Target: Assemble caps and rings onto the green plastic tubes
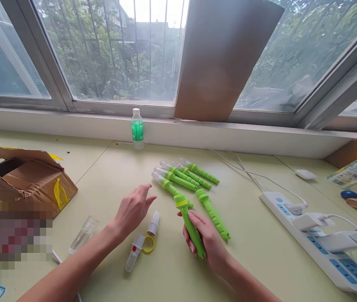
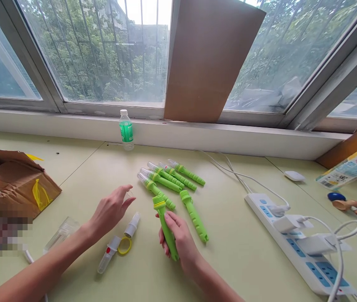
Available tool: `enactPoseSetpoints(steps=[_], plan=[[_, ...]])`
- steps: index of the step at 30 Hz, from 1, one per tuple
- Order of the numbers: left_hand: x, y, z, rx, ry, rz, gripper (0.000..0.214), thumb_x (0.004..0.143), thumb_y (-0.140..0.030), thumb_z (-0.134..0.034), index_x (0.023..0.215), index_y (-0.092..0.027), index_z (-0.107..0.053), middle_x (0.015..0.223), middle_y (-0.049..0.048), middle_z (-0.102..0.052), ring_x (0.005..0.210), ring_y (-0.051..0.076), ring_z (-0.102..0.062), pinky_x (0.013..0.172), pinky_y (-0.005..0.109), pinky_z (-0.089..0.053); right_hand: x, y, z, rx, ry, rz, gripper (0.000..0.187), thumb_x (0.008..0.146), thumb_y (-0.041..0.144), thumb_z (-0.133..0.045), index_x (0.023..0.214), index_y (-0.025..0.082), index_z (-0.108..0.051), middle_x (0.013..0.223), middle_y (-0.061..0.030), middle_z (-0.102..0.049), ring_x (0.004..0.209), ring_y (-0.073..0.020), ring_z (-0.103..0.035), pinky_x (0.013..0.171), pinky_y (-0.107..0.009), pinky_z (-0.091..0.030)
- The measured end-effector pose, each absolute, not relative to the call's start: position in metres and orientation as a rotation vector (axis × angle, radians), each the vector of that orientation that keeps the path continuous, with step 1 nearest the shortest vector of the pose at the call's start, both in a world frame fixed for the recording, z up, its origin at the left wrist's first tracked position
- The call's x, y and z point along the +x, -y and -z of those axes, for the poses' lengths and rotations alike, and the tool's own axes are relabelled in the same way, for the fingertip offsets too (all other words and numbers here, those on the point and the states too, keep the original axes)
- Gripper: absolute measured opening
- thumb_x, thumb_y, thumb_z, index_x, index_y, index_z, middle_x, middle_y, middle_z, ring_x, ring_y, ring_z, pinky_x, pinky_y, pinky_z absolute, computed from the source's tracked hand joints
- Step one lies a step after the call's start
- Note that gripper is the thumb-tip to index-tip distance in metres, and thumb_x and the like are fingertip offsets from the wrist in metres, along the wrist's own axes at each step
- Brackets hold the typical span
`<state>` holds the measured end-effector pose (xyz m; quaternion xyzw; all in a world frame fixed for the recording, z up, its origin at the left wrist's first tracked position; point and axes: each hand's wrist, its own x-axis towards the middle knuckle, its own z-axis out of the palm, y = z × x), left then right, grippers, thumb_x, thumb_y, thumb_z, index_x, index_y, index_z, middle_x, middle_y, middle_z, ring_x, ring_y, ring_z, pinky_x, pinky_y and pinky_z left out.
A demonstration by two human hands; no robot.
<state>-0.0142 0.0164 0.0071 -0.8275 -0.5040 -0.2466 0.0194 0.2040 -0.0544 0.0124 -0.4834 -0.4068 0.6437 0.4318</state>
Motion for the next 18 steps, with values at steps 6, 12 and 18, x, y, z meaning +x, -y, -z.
enactPoseSetpoints(steps=[6,12,18], plan=[[-0.015,-0.014,-0.005,-2.475,1.482,1.001,0.038,0.083,-0.048,-0.062,0.103,-0.017,-0.053,0.094,0.0066,-0.069,0.073,0.019,-0.068,0.059,0.027,-0.050,0.204,0.056,-0.013,-1.221,1.079,-1.593,0.028,0.092,0.044,-0.044,0.105,0.019,-0.050,0.055,0.0044,-0.056,0.038,-0.0087,-0.043,0.036,-0.017,-0.031],[-0.014,-0.014,-0.008,-2.464,1.179,1.149,0.026,0.088,-0.036,-0.060,0.104,-0.016,-0.058,0.088,0.0047,-0.071,0.077,0.019,-0.068,0.064,0.028,-0.052,0.204,0.056,-0.009,-1.214,1.206,-1.508,0.024,0.088,0.037,-0.054,0.104,0.020,-0.050,0.068,0.0033,-0.058,0.043,-0.0082,-0.047,0.041,-0.019,-0.036],[-0.014,-0.008,-0.012,-2.546,1.026,1.291,0.017,0.091,-0.022,-0.052,0.106,-0.016,-0.056,0.086,0.0063,-0.070,0.076,0.018,-0.067,0.063,0.026,-0.051,0.205,0.056,0.000,-1.289,1.481,-1.237,0.030,0.085,0.035,-0.061,0.111,0.021,-0.058,0.086,-0.0034,-0.065,0.067,-0.0162,-0.060,0.055,-0.026,-0.050]])
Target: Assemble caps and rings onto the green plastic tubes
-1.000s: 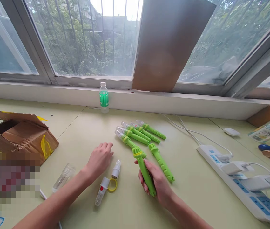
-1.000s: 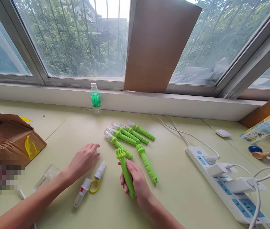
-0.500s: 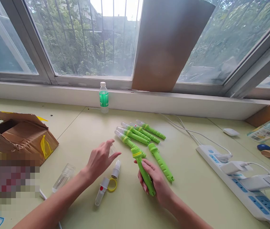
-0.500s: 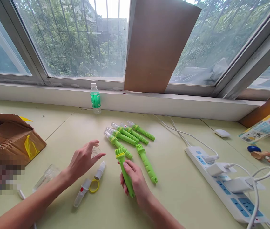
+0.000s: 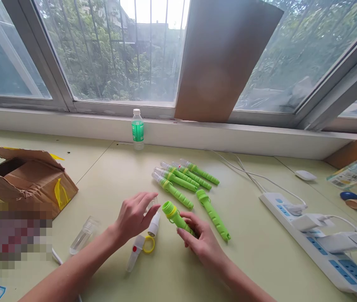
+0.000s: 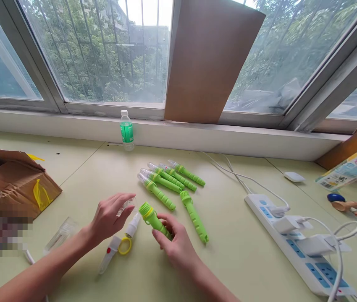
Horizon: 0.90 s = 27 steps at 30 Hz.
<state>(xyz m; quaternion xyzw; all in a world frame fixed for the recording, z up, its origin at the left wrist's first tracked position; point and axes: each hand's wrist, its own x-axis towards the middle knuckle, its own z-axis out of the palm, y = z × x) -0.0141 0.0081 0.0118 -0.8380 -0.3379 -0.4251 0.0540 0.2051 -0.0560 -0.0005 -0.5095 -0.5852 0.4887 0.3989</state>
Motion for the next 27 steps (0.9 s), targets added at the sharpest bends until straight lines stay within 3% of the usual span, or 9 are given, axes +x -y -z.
enactPoseSetpoints(steps=[3,5,9,15,20,27], plan=[[-0.014,-0.006,-0.011,-2.612,0.973,1.313,0.016,0.091,-0.015,-0.047,0.105,-0.016,-0.055,0.083,0.0060,-0.069,0.072,0.017,-0.067,0.061,0.025,-0.050,0.210,0.055,0.004,-1.300,1.652,-0.963,0.030,0.084,0.031,-0.063,0.113,0.021,-0.063,0.106,-0.0074,-0.068,0.093,-0.0230,-0.063,0.081,-0.034,-0.053],[-0.014,-0.006,-0.011,-2.658,0.933,1.303,0.017,0.089,-0.012,-0.046,0.104,-0.015,-0.054,0.081,0.0056,-0.069,0.068,0.016,-0.066,0.060,0.025,-0.050,0.213,0.054,0.005,-1.274,1.777,-0.799,0.030,0.084,0.026,-0.063,0.114,0.021,-0.064,0.107,-0.0081,-0.069,0.097,-0.0240,-0.064,0.087,-0.035,-0.051],[-0.014,-0.004,-0.013,-2.736,0.841,1.260,0.020,0.088,-0.011,-0.045,0.106,-0.015,-0.052,0.078,0.0046,-0.068,0.061,0.015,-0.062,0.055,0.024,-0.047,0.215,0.055,0.006,-1.180,2.041,-0.484,0.034,0.088,0.016,-0.055,0.121,0.022,-0.062,0.095,-0.0076,-0.070,0.082,-0.0203,-0.066,0.072,-0.030,-0.053],[-0.016,-0.003,-0.017,-2.803,0.854,1.262,0.026,0.086,-0.011,-0.040,0.110,-0.015,-0.050,0.075,0.0046,-0.066,0.060,0.015,-0.060,0.055,0.025,-0.045,0.214,0.059,0.006,-1.091,2.177,-0.085,0.041,0.091,0.014,-0.053,0.132,0.021,-0.053,0.100,-0.0100,-0.069,0.085,-0.0204,-0.064,0.072,-0.030,-0.052],[-0.013,-0.003,-0.016,-2.854,0.762,1.153,0.028,0.084,-0.011,-0.042,0.111,-0.014,-0.048,0.070,0.0023,-0.065,0.053,0.014,-0.057,0.049,0.025,-0.041,0.217,0.064,0.003,-1.027,2.359,0.183,0.040,0.090,0.008,-0.051,0.129,0.014,-0.054,0.090,-0.0123,-0.070,0.072,-0.0217,-0.062,0.062,-0.033,-0.050],[-0.009,0.001,-0.017,-2.814,0.762,1.143,0.024,0.084,-0.011,-0.045,0.108,-0.014,-0.050,0.066,0.0007,-0.064,0.049,0.014,-0.055,0.045,0.025,-0.038,0.216,0.062,0.004,-1.051,2.375,0.142,0.033,0.090,0.010,-0.049,0.121,0.015,-0.058,0.088,-0.0110,-0.069,0.074,-0.0216,-0.064,0.062,-0.031,-0.049]])
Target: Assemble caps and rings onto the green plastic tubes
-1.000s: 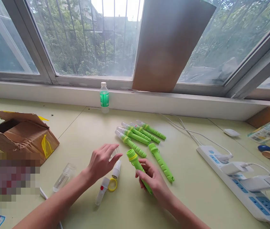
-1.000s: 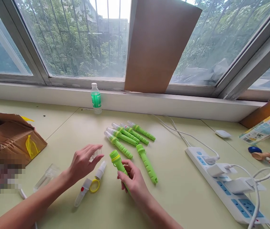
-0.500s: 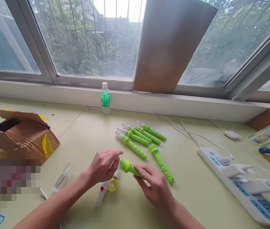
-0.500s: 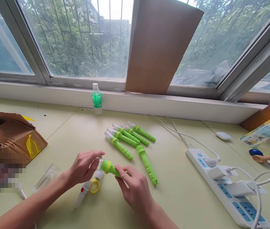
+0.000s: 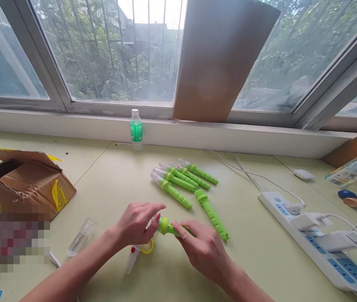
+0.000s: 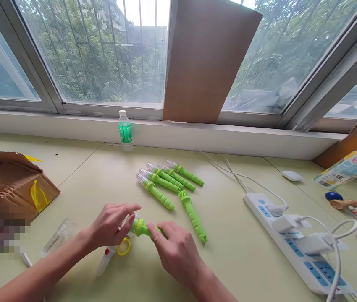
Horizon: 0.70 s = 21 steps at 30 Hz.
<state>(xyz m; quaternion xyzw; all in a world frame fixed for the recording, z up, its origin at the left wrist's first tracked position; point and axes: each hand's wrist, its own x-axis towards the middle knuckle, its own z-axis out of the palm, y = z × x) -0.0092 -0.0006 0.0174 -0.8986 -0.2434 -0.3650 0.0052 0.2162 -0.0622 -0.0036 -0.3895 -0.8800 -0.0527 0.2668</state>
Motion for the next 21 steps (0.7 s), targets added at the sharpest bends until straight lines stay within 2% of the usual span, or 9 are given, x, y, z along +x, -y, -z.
enactPoseSetpoints(steps=[10,17,19,21], plan=[[-0.011,0.000,-0.015,-2.800,0.889,1.295,0.023,0.084,-0.014,-0.050,0.107,-0.017,-0.051,0.078,0.0023,-0.068,0.059,0.013,-0.062,0.055,0.024,-0.048,0.215,0.059,0.012,-1.052,2.212,-0.126,0.039,0.087,0.015,-0.055,0.126,0.019,-0.055,0.101,-0.0113,-0.069,0.085,-0.0217,-0.067,0.071,-0.032,-0.055],[-0.010,-0.001,-0.022,-2.882,1.351,1.727,0.022,0.088,-0.020,-0.050,0.110,-0.019,-0.048,0.087,0.0042,-0.065,0.080,0.015,-0.065,0.072,0.028,-0.053,0.216,0.056,0.006,-1.098,2.034,-0.148,0.029,0.087,0.013,-0.056,0.115,0.019,-0.061,0.095,-0.0103,-0.069,0.084,-0.0211,-0.067,0.071,-0.030,-0.056],[-0.008,-0.002,-0.024,-2.894,1.532,1.704,0.022,0.090,-0.025,-0.050,0.111,-0.019,-0.048,0.086,0.0040,-0.064,0.075,0.015,-0.064,0.064,0.025,-0.052,0.216,0.056,0.006,-1.085,2.007,-0.139,0.028,0.087,0.013,-0.057,0.114,0.020,-0.061,0.095,-0.0095,-0.069,0.083,-0.0208,-0.067,0.070,-0.030,-0.056],[-0.007,-0.004,-0.025,-2.918,1.706,1.622,0.024,0.091,-0.030,-0.049,0.111,-0.019,-0.048,0.083,0.0023,-0.062,0.060,0.012,-0.060,0.052,0.021,-0.047,0.217,0.056,0.006,-1.082,1.992,-0.142,0.028,0.086,0.013,-0.058,0.113,0.021,-0.061,0.095,-0.0092,-0.070,0.084,-0.0209,-0.067,0.071,-0.030,-0.055]])
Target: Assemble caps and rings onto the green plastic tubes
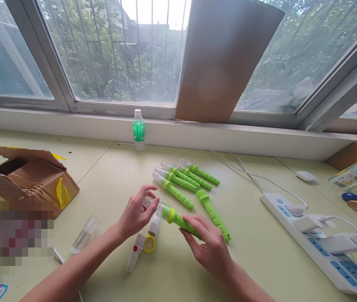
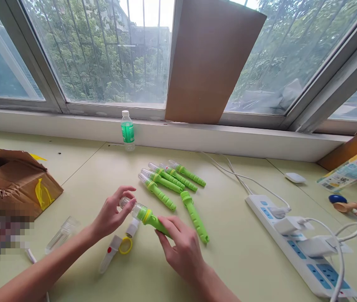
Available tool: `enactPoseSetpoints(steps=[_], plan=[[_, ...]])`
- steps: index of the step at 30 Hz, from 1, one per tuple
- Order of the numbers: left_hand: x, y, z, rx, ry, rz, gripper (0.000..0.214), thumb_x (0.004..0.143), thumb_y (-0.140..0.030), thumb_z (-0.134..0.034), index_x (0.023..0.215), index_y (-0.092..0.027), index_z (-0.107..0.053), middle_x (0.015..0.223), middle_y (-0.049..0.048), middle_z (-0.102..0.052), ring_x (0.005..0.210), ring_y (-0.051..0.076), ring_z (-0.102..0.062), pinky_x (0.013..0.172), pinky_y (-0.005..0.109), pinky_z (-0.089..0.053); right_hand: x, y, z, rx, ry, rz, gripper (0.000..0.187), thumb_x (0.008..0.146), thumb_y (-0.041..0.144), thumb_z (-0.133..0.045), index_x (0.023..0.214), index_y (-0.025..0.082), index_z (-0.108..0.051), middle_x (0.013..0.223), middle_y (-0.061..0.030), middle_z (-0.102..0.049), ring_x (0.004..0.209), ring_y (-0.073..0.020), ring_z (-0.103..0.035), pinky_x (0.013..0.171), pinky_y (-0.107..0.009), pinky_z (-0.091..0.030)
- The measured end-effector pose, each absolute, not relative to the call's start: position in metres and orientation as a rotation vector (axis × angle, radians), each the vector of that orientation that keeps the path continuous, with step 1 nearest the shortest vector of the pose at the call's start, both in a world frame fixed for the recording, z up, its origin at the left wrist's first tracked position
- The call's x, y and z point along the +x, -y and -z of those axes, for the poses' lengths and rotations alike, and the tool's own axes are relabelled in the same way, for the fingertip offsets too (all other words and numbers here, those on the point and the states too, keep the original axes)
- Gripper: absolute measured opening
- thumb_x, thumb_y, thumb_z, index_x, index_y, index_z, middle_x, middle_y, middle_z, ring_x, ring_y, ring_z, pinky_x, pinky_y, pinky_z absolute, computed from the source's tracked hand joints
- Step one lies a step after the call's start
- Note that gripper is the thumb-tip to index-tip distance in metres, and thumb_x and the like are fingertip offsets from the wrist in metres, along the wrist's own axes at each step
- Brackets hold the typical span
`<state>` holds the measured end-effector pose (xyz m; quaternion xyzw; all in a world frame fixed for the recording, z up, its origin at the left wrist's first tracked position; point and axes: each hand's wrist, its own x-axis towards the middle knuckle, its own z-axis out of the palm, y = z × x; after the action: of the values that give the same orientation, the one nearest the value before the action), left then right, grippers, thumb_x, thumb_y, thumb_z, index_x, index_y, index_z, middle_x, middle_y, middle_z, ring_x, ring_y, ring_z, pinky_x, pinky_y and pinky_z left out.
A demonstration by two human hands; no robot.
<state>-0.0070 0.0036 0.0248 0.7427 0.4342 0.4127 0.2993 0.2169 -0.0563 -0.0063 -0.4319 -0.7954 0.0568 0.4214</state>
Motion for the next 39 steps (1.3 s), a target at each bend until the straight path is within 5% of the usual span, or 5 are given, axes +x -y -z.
enactPoseSetpoints(steps=[6,13,19,25,39], plan=[[-0.008,-0.005,-0.028,1.883,-1.161,-0.957,0.024,0.092,-0.038,-0.047,0.107,-0.018,-0.049,0.065,-0.0050,-0.051,0.044,0.007,-0.046,0.045,0.018,-0.038,0.215,0.060,0.004,-1.176,1.941,-0.415,0.025,0.088,0.022,-0.056,0.112,0.017,-0.062,0.099,-0.0116,-0.072,0.088,-0.0236,-0.068,0.075,-0.033,-0.055],[-0.009,-0.002,-0.029,1.866,-0.952,-1.025,0.027,0.090,-0.035,-0.052,0.111,-0.018,-0.049,0.075,-0.0007,-0.055,0.057,0.010,-0.053,0.053,0.021,-0.046,0.212,0.062,-0.004,-1.373,1.624,-1.184,0.042,0.093,0.045,-0.044,0.117,0.015,-0.060,0.064,-0.0017,-0.063,0.043,-0.0116,-0.049,0.041,-0.023,-0.041],[-0.007,-0.003,-0.027,1.736,-0.861,-1.066,0.030,0.088,-0.031,-0.058,0.113,-0.019,-0.047,0.088,0.0043,-0.060,0.076,0.015,-0.059,0.061,0.025,-0.052,0.212,0.060,-0.007,-1.365,1.664,-0.979,0.037,0.077,0.041,-0.068,0.106,0.018,-0.066,0.085,-0.0047,-0.065,0.076,-0.0186,-0.059,0.069,-0.029,-0.048],[-0.006,0.001,-0.026,1.697,-0.789,-1.100,0.027,0.089,-0.029,-0.057,0.112,-0.019,-0.047,0.092,0.0066,-0.061,0.080,0.016,-0.061,0.069,0.029,-0.055,0.220,0.056,-0.022,-1.222,1.240,-2.002,0.041,0.087,0.054,-0.049,0.094,0.016,-0.061,0.056,0.0040,-0.052,0.033,-0.0035,-0.029,0.033,-0.015,-0.020],[-0.001,-0.001,-0.021,1.827,-1.136,-1.011,0.028,0.093,-0.042,-0.043,0.084,-0.018,-0.054,0.054,-0.0045,-0.049,0.047,0.010,-0.045,0.044,0.018,-0.036,0.210,0.066,0.004,-1.235,2.123,-0.278,0.026,0.090,0.025,-0.052,0.111,0.020,-0.066,0.082,-0.0095,-0.069,0.075,-0.0232,-0.063,0.067,-0.032,-0.049]])
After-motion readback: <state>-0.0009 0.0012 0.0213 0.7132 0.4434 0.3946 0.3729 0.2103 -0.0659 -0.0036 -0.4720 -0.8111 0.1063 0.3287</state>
